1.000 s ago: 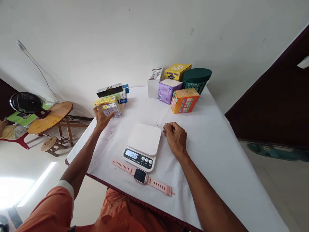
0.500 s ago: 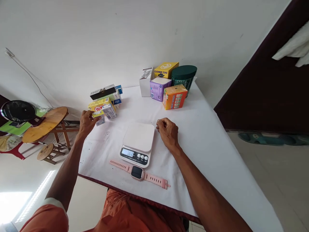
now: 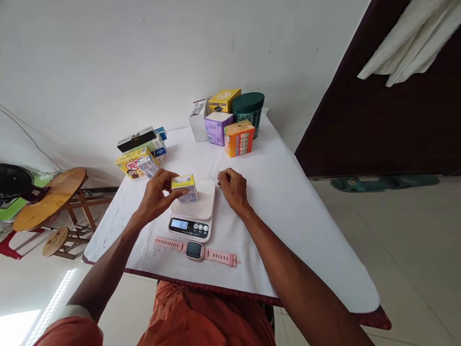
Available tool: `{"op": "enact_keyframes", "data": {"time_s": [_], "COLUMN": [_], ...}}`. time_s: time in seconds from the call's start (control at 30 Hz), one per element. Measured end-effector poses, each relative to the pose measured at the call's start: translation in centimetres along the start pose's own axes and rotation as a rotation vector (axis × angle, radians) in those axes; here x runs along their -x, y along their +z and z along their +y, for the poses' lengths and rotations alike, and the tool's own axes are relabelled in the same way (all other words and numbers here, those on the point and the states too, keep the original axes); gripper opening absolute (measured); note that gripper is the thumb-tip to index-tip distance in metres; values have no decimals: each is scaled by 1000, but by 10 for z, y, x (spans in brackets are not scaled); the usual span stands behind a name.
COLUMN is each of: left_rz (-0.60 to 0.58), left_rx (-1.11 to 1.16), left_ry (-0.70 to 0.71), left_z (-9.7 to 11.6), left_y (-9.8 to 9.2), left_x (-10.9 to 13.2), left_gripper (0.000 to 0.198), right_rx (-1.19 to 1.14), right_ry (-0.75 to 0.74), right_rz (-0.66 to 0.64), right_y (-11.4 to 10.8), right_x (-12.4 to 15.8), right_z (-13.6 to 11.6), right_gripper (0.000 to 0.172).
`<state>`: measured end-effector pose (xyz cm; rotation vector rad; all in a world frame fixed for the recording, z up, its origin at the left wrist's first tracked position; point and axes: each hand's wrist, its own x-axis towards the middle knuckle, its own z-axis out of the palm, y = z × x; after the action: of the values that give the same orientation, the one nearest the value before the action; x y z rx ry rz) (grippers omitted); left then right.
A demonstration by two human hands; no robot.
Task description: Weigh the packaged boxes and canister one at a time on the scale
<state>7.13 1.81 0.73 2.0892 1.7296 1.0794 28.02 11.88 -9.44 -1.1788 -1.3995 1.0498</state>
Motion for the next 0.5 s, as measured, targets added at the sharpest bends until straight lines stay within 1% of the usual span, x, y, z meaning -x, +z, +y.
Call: {"op": "enact_keyframes", "data": {"time_s": [0.07, 0.13, 0.27, 0.33, 0.43, 0.5], "left_rz": [-28, -58, -78, -91, -153, -176], "left_rx": [-9, -26, -96, -133, -159, -160], "left_ry": [11, 15, 15, 33, 86, 113], "left_z": [2, 3, 9, 12, 14, 13], "left_y": [5, 3, -5, -8, -12, -16], "left_x": [-1, -3, -5, -5, -9, -19], "left_gripper": [30, 32, 50, 53, 36, 26], "right_rx": [6, 12, 14, 14, 7, -7], "right_ry": [4, 5, 1, 2, 8, 11], "right_rz": [-3, -14, -20, -17, -17, -16], "right_y": [0, 0, 0, 0, 0, 0], "right_x": [-1, -2, -3, -3, -3, -3], "right_z": [1, 2, 3, 2, 1, 1], "right_gripper": [33, 31, 27, 26, 25, 24]}}
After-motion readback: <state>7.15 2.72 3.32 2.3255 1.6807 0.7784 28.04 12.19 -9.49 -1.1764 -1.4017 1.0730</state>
